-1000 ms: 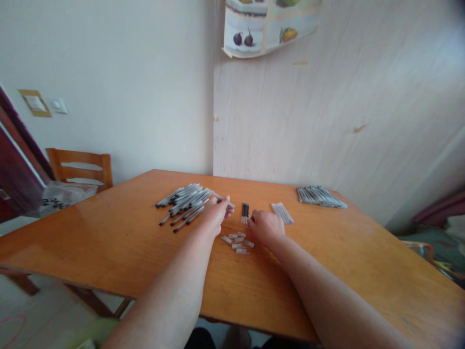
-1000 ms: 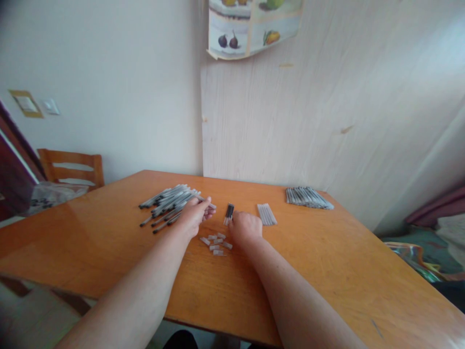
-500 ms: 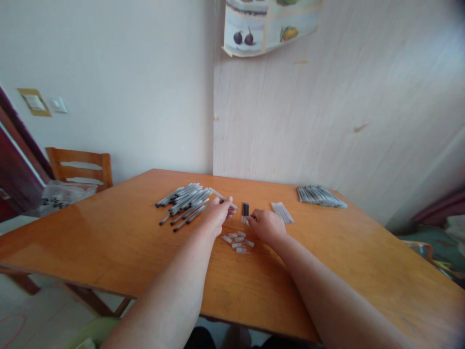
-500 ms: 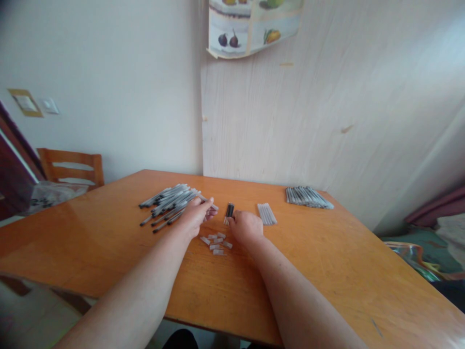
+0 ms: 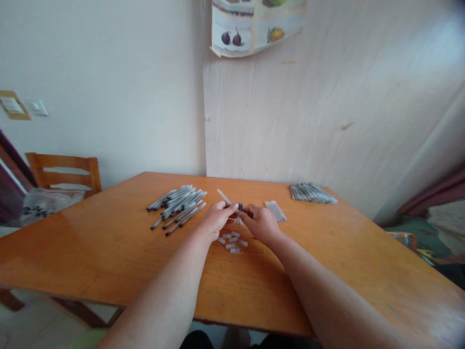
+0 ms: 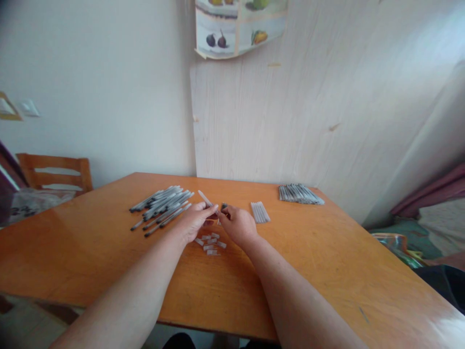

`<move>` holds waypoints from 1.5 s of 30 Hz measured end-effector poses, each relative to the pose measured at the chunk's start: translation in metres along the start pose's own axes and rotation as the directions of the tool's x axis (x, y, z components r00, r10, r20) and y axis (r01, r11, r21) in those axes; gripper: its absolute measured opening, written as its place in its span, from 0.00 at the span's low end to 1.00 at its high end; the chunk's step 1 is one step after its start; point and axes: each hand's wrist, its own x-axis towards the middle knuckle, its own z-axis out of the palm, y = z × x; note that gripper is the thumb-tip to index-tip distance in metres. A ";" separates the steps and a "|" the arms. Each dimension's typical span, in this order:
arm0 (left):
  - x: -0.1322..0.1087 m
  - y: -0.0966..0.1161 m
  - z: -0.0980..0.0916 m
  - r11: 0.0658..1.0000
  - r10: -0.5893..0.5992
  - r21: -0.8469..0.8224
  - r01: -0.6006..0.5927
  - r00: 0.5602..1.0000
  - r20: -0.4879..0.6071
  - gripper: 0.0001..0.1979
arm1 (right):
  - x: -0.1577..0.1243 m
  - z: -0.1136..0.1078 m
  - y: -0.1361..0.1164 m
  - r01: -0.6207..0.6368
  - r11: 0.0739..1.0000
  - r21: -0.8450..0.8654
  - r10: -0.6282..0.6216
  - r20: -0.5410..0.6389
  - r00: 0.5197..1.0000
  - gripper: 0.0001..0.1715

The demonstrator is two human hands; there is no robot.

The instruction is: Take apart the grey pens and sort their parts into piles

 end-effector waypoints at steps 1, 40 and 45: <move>0.000 0.000 0.000 1.000 0.001 0.003 -0.001 1.000 0.012 0.16 | 0.000 0.000 0.001 -0.001 1.000 0.001 0.001 0.003 1.000 0.20; 0.001 0.004 -0.009 0.996 0.061 0.075 -0.049 0.983 -0.176 0.13 | 0.019 -0.041 0.093 -0.559 0.766 -0.316 0.605 0.062 0.794 0.21; 0.001 0.004 -0.010 0.995 0.060 0.086 -0.046 0.984 -0.169 0.14 | 0.020 -0.041 0.094 -0.551 0.774 -0.313 0.599 0.078 0.797 0.22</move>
